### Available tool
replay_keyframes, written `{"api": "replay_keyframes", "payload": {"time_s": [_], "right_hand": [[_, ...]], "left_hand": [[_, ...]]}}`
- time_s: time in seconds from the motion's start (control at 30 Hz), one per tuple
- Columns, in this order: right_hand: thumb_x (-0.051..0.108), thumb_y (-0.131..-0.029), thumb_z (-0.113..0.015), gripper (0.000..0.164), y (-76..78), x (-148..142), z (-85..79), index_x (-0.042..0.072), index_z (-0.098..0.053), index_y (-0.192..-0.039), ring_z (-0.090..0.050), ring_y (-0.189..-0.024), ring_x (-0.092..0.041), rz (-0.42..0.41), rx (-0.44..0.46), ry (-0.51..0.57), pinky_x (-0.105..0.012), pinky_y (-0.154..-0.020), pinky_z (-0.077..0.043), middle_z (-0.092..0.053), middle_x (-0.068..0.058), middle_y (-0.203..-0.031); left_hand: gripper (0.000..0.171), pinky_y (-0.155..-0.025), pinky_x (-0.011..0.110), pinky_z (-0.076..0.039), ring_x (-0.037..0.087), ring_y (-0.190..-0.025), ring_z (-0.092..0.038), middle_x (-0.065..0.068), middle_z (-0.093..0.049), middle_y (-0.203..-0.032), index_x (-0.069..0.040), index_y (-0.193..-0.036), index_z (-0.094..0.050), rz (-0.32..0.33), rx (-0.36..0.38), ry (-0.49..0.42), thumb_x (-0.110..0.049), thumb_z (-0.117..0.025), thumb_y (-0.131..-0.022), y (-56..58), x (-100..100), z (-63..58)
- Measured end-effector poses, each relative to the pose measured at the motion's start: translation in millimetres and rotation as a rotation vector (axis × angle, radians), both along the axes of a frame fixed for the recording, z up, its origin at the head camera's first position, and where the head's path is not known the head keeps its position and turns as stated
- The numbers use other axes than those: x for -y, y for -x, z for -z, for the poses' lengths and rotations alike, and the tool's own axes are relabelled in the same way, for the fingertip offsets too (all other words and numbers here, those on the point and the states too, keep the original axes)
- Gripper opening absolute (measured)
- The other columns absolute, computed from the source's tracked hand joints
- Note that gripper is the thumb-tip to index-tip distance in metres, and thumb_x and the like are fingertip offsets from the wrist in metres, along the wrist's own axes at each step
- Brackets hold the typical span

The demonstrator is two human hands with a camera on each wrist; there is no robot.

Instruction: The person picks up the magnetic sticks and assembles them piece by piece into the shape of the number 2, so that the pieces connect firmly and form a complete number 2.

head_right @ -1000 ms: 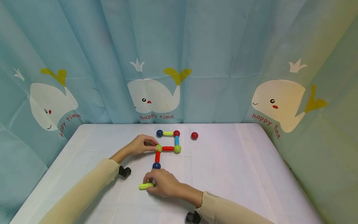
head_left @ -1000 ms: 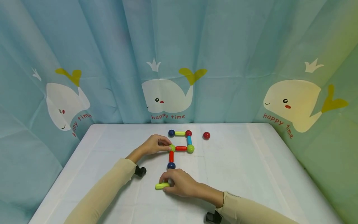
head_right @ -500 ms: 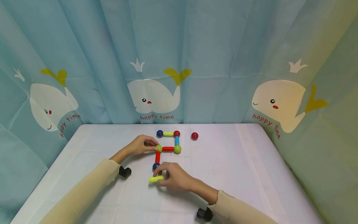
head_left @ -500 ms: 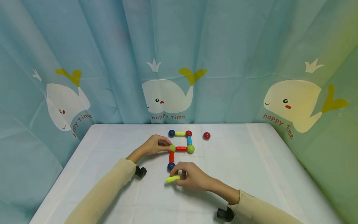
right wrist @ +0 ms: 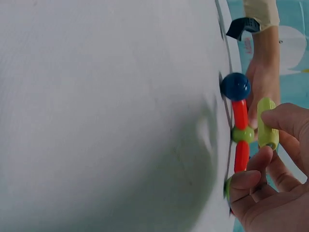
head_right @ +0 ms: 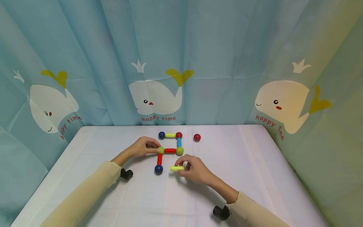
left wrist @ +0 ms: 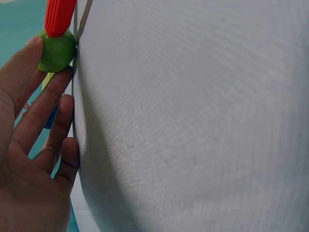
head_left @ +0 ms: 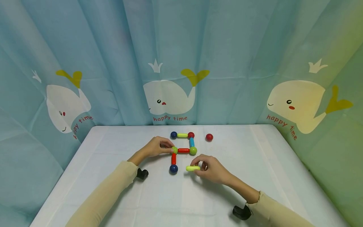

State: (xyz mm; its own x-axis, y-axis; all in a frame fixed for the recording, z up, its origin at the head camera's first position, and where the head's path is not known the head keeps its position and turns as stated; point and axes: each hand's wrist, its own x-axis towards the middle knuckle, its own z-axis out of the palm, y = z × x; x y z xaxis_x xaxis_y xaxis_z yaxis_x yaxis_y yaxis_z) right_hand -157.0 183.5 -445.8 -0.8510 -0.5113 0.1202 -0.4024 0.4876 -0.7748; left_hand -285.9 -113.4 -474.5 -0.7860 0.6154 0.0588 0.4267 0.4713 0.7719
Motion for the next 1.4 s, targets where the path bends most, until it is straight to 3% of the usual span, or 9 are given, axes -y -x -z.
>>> {"api": "replay_keyframes", "payload": {"time_s": [0.43, 1.4], "right_hand": [[0.005, -0.089, -0.078, 0.022, 4.3, -4.8, 7.1, 0.016, -0.074, -0.107, -0.054, -0.067, -0.011, 0.012, -0.002, 0.006, -0.022, -0.057, -0.045, -0.067, 0.001, -0.1], [0.008, -0.09, -0.077, 0.018, 17.5, 27.6, 17.4, 0.015, -0.075, -0.106, -0.053, -0.064, -0.009, -0.024, 0.039, -0.016, -0.023, -0.059, -0.047, -0.069, 0.005, -0.098]], "left_hand": [[0.02, -0.094, 0.035, -0.055, 0.008, -0.095, -0.07, -0.005, -0.077, -0.102, -0.015, -0.11, -0.078, -0.004, -0.002, 0.004, -0.024, -0.08, -0.092, -0.1, 0.0, 0.7], [0.02, -0.095, 0.035, -0.055, 0.009, -0.096, -0.07, -0.004, -0.077, -0.103, -0.013, -0.11, -0.078, 0.0, 0.005, -0.013, -0.021, -0.08, -0.092, 0.9, 0.6, 0.6]]}}
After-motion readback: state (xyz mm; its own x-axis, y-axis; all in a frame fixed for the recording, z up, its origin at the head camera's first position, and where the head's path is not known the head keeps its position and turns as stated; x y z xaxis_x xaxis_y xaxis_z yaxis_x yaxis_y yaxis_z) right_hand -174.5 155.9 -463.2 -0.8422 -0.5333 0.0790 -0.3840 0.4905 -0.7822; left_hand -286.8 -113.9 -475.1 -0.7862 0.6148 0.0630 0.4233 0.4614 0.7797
